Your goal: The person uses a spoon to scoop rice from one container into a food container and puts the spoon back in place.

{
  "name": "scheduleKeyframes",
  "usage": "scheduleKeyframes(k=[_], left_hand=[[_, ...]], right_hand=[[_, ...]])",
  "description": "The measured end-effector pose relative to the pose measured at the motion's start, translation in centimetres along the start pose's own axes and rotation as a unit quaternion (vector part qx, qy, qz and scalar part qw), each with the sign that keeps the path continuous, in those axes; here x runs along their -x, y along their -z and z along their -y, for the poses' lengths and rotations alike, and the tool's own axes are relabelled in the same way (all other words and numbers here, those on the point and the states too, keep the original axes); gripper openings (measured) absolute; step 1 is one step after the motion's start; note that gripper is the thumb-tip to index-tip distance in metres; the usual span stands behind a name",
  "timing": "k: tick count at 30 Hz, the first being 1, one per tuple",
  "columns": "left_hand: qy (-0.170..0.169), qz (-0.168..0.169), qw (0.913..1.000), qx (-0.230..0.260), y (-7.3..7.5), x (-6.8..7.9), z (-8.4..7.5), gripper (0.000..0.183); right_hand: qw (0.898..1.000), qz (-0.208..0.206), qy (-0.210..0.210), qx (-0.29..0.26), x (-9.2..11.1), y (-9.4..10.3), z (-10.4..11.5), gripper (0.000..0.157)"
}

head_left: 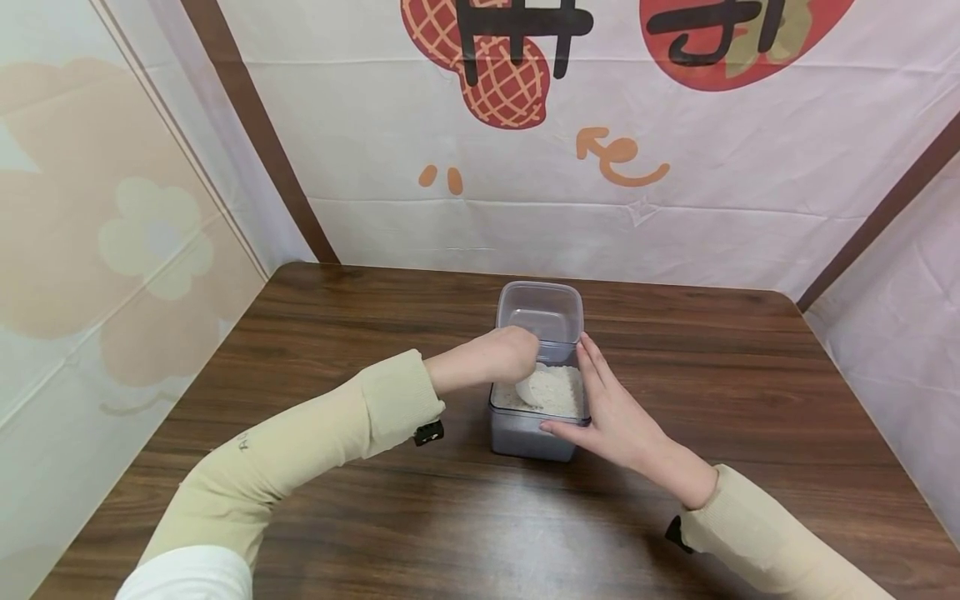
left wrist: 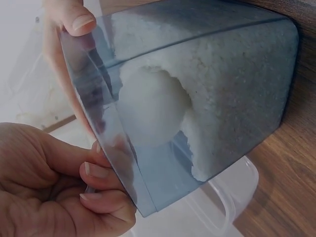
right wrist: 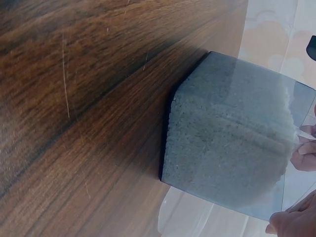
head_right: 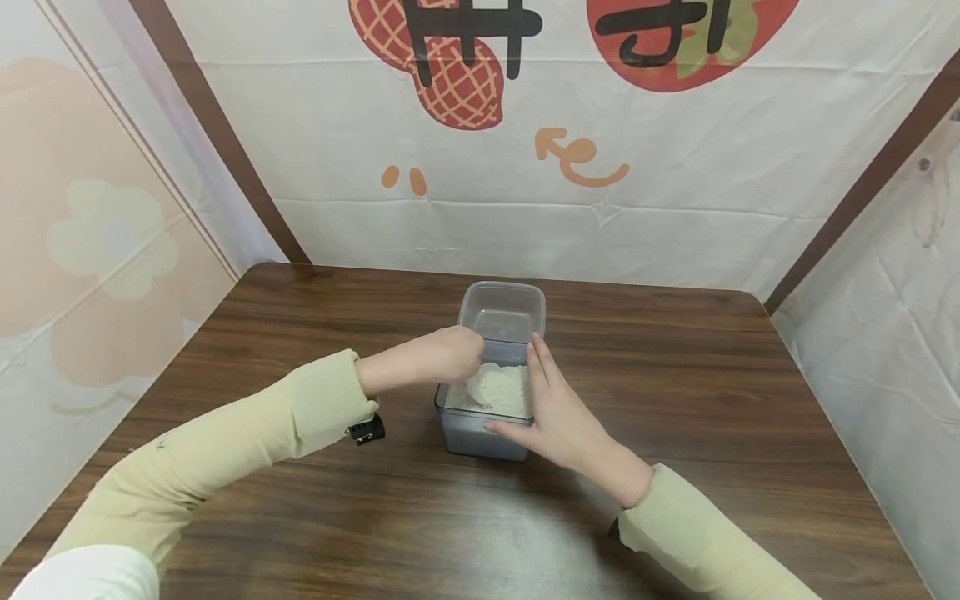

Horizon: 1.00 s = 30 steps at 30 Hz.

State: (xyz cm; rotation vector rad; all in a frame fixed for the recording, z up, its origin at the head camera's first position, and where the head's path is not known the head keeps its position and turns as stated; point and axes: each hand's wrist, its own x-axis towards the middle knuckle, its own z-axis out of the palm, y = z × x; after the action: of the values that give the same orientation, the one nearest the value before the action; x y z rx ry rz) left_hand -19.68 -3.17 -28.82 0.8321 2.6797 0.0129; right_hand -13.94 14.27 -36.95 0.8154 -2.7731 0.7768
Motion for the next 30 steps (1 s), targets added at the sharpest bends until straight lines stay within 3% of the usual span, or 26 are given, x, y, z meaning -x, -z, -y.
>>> scheduleKeyframes(k=[13, 25, 30], left_hand=[[-0.008, -0.007, 0.9995, 0.028, -0.3, 0.0, 0.9, 0.016], [-0.047, -0.011, 0.9981, 0.039, 0.0, 0.2, 1.7, 0.019], [-0.028, -0.003, 0.9954, 0.091, 0.1, 0.4, 1.9, 0.016]], right_hand=[[1.0, -0.004, -0.002, 0.002, 0.0, 0.0, 0.0, 0.106], [1.0, -0.008, -0.001, 0.005, -0.1, -0.1, 0.0, 0.107], [1.0, -0.012, 0.003, 0.005, -0.1, -0.1, 0.0, 0.106]])
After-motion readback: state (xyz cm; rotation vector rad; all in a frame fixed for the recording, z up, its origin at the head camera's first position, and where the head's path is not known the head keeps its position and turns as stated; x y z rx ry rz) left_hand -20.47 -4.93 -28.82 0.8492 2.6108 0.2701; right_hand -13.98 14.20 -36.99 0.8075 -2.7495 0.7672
